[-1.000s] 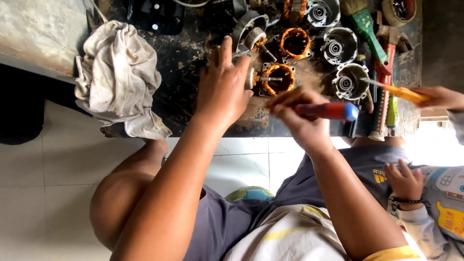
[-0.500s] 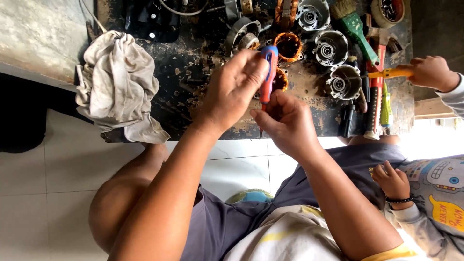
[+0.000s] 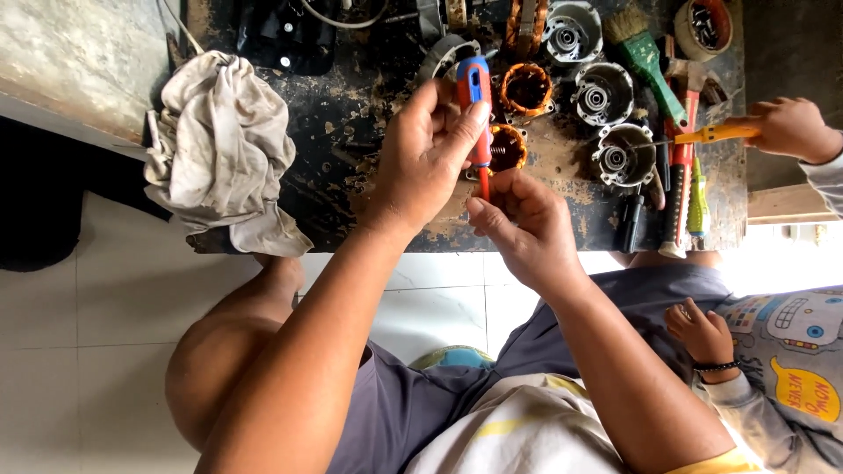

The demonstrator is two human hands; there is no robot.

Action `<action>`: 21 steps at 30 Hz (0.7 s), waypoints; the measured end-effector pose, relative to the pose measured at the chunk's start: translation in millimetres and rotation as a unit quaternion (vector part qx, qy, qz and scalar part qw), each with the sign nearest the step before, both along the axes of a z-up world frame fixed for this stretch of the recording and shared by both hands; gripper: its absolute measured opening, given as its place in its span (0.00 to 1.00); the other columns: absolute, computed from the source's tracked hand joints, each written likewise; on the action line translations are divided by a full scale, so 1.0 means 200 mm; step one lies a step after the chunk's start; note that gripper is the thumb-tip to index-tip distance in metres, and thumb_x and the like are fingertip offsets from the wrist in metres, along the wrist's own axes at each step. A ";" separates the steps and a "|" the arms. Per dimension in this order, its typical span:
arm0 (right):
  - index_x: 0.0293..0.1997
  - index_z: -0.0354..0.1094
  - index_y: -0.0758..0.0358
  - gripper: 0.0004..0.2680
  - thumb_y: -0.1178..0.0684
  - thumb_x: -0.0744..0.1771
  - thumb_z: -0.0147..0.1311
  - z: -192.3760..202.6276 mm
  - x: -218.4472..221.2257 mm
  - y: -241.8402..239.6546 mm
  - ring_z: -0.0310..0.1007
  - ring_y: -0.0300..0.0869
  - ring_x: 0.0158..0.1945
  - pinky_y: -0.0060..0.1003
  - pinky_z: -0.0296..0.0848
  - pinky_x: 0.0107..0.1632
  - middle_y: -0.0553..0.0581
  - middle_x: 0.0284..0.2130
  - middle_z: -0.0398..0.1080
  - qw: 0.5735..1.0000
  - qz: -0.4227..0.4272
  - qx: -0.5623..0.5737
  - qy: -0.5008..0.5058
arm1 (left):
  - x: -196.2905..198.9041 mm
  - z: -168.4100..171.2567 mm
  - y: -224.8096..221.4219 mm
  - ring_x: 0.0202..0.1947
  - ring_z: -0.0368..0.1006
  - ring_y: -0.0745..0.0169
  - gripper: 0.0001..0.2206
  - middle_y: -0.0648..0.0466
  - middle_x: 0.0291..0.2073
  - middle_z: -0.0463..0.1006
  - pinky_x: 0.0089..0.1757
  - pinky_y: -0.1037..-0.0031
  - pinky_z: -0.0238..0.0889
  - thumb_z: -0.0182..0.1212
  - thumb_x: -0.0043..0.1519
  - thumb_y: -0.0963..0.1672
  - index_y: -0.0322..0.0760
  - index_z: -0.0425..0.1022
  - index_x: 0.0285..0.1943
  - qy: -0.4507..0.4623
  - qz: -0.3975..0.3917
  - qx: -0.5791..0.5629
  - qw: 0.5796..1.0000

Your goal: A person is repairing or refurbishing electric fan motor stators on a low workbench using a screwdriver and a cloth.

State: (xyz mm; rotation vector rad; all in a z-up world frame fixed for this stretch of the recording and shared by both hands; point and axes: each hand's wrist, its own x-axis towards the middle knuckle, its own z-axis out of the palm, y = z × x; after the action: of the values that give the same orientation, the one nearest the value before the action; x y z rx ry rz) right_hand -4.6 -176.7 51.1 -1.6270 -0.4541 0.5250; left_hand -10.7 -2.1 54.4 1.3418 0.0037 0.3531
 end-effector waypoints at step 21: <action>0.38 0.64 0.66 0.02 0.62 0.69 0.51 0.03 -0.20 0.15 0.73 0.37 0.24 0.30 0.78 0.28 0.53 0.23 0.71 0.994 0.076 -0.023 -0.074 | -0.01 0.04 0.38 0.20 0.74 0.59 0.18 0.49 0.29 0.73 0.25 0.70 0.76 0.56 0.60 0.51 0.36 0.60 0.49 0.066 0.260 -0.332 0.904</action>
State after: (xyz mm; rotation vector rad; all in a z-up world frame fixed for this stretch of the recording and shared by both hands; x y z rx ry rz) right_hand -43.9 -147.6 56.7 -1.6906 -0.6836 0.5335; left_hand -12.9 73.4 62.7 0.6596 0.5596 0.6419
